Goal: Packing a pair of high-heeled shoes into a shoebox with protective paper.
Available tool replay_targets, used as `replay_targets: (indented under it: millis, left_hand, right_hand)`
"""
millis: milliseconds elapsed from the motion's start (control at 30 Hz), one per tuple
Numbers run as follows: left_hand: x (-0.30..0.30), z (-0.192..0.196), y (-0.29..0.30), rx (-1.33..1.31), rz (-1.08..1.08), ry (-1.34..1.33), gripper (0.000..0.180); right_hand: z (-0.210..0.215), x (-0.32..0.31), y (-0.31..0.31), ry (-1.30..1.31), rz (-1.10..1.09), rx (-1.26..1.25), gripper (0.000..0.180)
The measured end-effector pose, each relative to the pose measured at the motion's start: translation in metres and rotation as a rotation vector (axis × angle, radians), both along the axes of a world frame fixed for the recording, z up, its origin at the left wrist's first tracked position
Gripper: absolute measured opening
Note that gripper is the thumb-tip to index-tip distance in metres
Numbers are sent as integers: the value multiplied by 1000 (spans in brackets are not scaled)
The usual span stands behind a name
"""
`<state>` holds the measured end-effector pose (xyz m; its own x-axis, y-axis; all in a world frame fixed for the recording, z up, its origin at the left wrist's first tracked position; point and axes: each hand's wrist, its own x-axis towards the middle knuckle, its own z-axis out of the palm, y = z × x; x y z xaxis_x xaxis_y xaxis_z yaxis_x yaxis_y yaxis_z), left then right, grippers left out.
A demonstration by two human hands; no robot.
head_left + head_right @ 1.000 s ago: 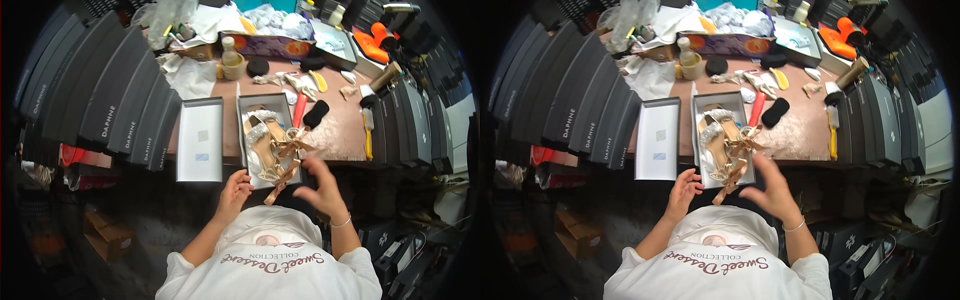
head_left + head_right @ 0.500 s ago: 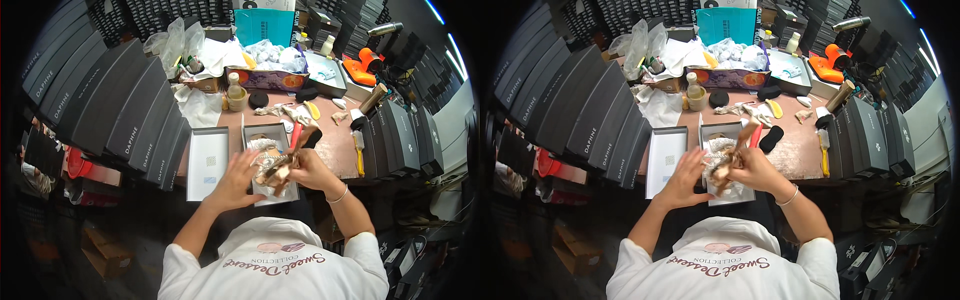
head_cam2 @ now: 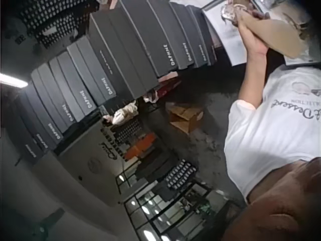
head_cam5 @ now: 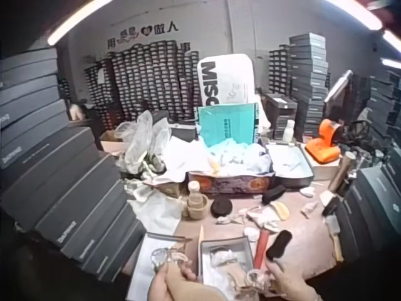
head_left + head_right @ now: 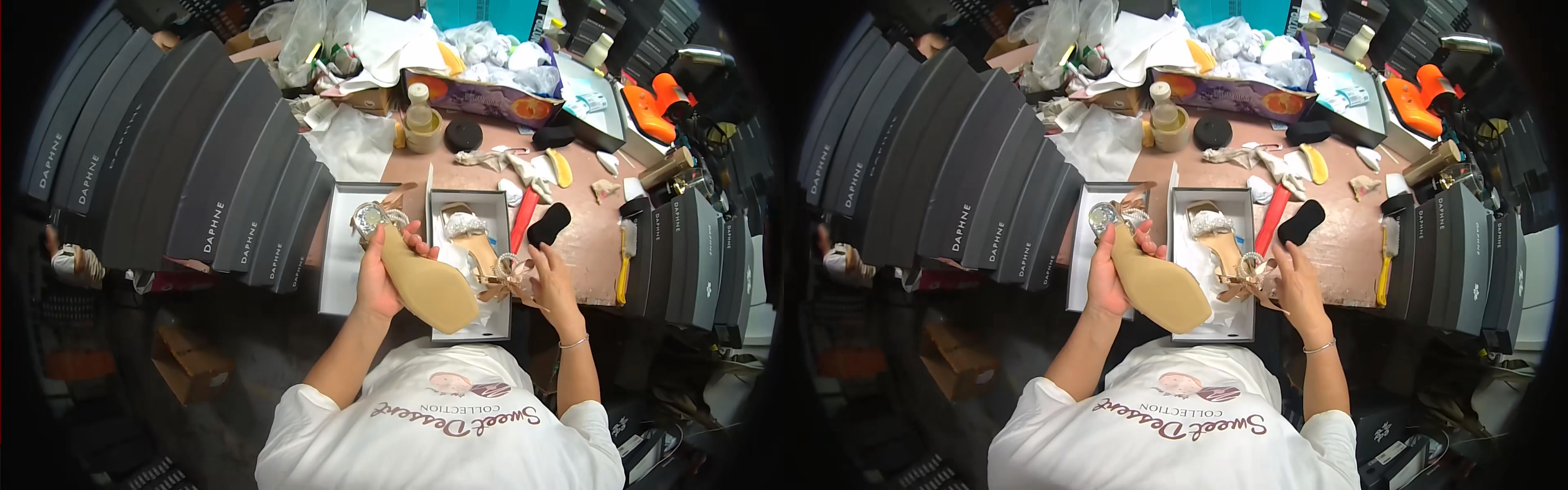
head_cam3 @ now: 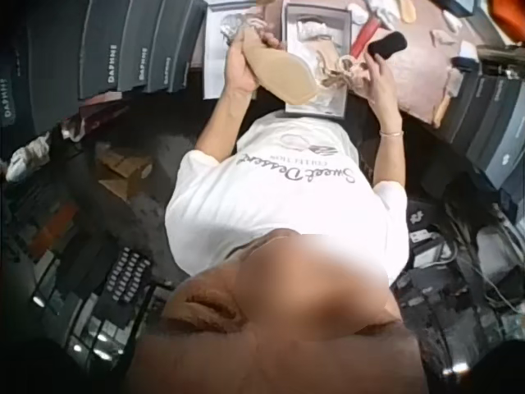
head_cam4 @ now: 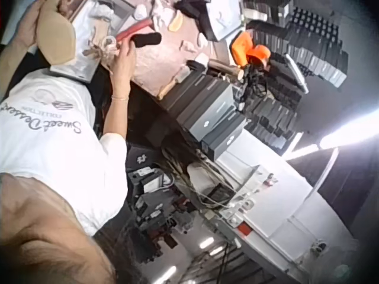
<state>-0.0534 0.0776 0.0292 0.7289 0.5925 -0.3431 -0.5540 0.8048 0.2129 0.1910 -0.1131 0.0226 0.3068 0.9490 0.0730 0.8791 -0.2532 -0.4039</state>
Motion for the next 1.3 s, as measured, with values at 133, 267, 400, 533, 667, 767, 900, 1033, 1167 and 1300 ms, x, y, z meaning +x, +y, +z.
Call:
replay_targets:
  millis: [133, 267, 400, 533, 667, 767, 900, 1033, 1167, 1300]
  left_hand:
    - [-4, -6, -1, -74, -19, 3, 57]
    - [-2, -8, 0, -111, -46, -19, 59]
    - [-6, -7, 1, -42, -79, -15, 59]
    - [-20, 4, -1, 93, -99, -1, 60]
    - [-30, 14, 10, 437, -217, 93, 53]
    - [-25, 35, 22, 766, -325, 141, 38]
    - [-14, 27, -11, 442, -538, -178, 38]
    - [2, 10, -48, 328, -612, -65, 61]
    - [-4, -8, -47, 153, -577, -92, 49]
    - [-22, -27, -45, 35, -527, -199, 48]
  right_hand:
    - [0, -20, 20, 202, 209, 60, 48]
    - [-16, -36, 55, -95, 521, 54, 41]
    - [-44, -33, 77, 72, 599, -64, 29]
    - [-36, -26, 81, 455, 366, -42, 19]
    - [32, -6, 97, 821, 131, 142, 18]
    - [95, -8, 109, 1048, 205, 200, 30]
    - [96, -31, 122, 1653, 24, 104, 36]
    - [27, -46, 151, 1709, -228, 302, 46]
    - [-2, -59, 146, 1797, -263, 239, 60]
    - [16, -63, 106, 1943, -204, 139, 52]
